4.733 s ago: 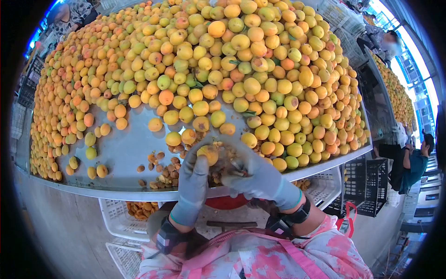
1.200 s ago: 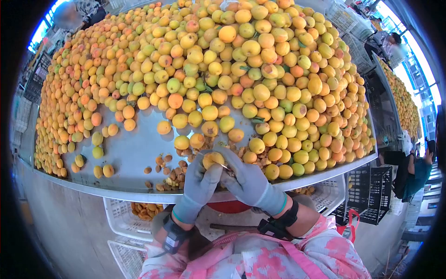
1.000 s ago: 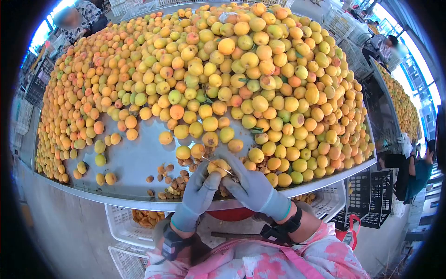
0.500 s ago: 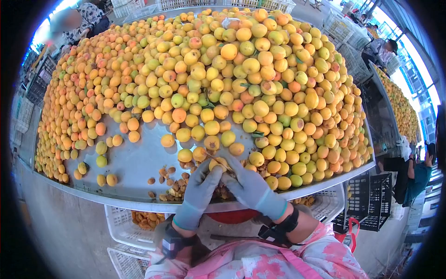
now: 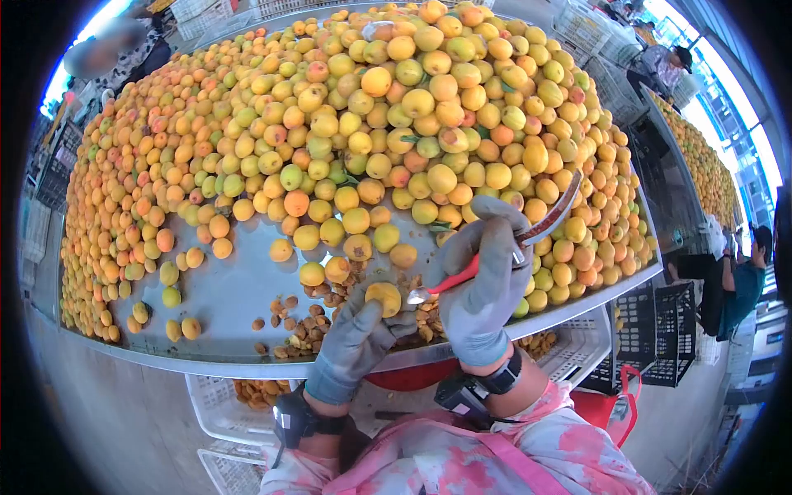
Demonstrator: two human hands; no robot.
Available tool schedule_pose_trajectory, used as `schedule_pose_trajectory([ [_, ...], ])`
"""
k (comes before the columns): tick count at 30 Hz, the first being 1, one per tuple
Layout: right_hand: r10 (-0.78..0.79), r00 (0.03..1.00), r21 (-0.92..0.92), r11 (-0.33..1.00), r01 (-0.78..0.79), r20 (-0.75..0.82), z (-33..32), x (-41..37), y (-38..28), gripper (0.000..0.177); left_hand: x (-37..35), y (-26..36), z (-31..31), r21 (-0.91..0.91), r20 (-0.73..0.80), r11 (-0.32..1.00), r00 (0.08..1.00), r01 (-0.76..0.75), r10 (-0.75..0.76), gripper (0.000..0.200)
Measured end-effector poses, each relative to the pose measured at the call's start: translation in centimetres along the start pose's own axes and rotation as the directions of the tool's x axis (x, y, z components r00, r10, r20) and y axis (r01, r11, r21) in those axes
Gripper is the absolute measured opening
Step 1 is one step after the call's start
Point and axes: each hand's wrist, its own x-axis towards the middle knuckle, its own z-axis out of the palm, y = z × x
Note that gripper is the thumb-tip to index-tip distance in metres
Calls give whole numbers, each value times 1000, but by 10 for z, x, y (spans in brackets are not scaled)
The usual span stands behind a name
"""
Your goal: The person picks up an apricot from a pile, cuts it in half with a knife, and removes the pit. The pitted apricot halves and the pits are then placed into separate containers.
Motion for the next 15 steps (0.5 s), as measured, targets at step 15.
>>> schedule_pose_trajectory([
  [15,63,955,-20,998,-60,289,4,-9,13,17,-2,-2,6,178,1,981,997,-76,77,56],
])
